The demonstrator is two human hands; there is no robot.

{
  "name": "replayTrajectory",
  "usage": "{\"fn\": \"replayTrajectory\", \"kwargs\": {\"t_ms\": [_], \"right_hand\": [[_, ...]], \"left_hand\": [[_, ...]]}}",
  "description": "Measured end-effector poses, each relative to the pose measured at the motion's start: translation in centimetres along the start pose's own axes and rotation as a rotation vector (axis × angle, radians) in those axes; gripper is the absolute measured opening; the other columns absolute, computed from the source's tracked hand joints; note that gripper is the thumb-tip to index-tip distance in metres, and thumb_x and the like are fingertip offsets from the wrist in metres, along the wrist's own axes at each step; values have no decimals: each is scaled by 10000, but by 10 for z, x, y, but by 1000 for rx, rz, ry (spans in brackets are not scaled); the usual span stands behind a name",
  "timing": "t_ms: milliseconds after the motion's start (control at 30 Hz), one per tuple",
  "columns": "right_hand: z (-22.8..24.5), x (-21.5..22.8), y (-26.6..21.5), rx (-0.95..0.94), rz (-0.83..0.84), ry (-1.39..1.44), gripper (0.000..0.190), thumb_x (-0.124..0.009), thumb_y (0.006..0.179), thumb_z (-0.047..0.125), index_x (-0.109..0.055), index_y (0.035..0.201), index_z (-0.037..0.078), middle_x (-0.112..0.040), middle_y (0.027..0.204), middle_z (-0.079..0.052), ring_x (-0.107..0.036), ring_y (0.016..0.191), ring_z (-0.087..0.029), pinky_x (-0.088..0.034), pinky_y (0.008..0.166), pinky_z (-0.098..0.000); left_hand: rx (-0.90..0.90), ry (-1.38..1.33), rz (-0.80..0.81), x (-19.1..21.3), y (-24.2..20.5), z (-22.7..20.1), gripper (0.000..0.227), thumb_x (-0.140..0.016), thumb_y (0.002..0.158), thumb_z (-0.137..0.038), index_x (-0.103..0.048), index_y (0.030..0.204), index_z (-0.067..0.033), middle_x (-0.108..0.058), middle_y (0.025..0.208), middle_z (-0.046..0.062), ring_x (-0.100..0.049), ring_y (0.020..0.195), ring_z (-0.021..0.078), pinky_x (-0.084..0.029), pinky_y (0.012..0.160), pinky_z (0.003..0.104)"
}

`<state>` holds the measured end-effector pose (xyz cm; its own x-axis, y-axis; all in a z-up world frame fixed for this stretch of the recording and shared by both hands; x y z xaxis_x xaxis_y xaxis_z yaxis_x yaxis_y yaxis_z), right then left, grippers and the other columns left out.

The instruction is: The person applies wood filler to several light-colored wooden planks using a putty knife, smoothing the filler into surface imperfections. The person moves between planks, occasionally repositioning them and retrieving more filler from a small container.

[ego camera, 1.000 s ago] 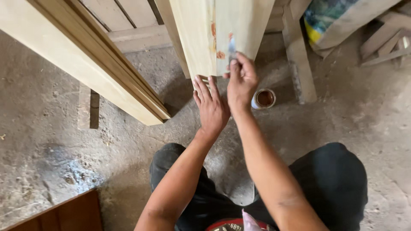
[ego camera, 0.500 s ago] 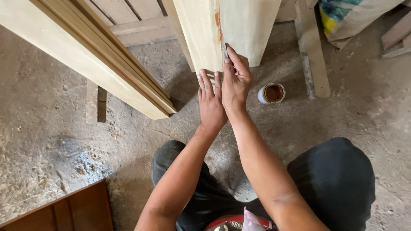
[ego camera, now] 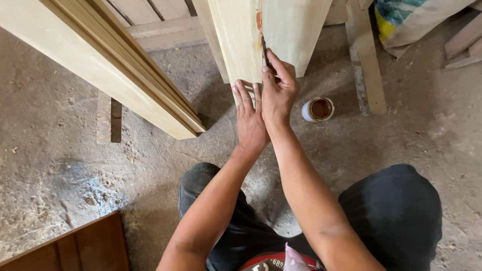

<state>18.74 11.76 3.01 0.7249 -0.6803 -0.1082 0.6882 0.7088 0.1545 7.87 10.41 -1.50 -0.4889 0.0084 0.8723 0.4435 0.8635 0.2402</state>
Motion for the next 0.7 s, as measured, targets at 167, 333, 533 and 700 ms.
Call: {"fn": "replayTrajectory", "kwargs": {"t_ms": [167, 333, 533, 700], "right_hand": [[23, 7, -12, 172, -1, -60, 335, -601, 1072, -31, -663, 1386, 69, -567, 1252, -61, -592, 1071, -116, -543, 923, -254], [43, 0, -7, 388, 12, -222, 335, -608, 1100, -1, -657, 1416, 96, -539, 1266, -53, -592, 1140, -150, -566, 981, -293], [41, 6, -2, 468, 29, -320, 305, -628, 1064, -12, -714, 1339, 86, -555, 1204, -57, -590, 1070, -155, -568, 886, -290], [20, 19, -4, 250, 28, -120, 264, -571, 1090, -8, -693, 1316, 53, -624, 1241, -70, -666, 1071, -123, -585, 912, -277]], "left_hand": [[-6, 31, 2, 4, 0, -1, 783, -579, 1012, -297, -238, 1607, 81, -61, 1634, 445, -70, 1554, 592, -194, 1283, 570], [-18, -16, -11, 10, 2, -4, 809, -593, 987, -312, -243, 1585, 104, -52, 1603, 473, -58, 1534, 608, -166, 1272, 580], [15, -28, 16, 10, 5, -5, 805, -602, 968, -285, -253, 1562, 131, -65, 1585, 497, -68, 1520, 629, -155, 1259, 594], [23, -41, -2, 9, 3, -4, 787, -601, 952, -244, -270, 1559, 133, -76, 1590, 494, -79, 1527, 626, -167, 1262, 595]]}}
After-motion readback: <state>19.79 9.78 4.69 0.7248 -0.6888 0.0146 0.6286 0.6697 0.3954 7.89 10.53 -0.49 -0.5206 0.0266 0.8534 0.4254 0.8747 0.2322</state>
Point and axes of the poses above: each hand's wrist, its own y-axis towards the middle knuckle, its own x-axis out of the back of the hand, z = x × y, the point moved 10 cm from there along y, towards the middle knuckle
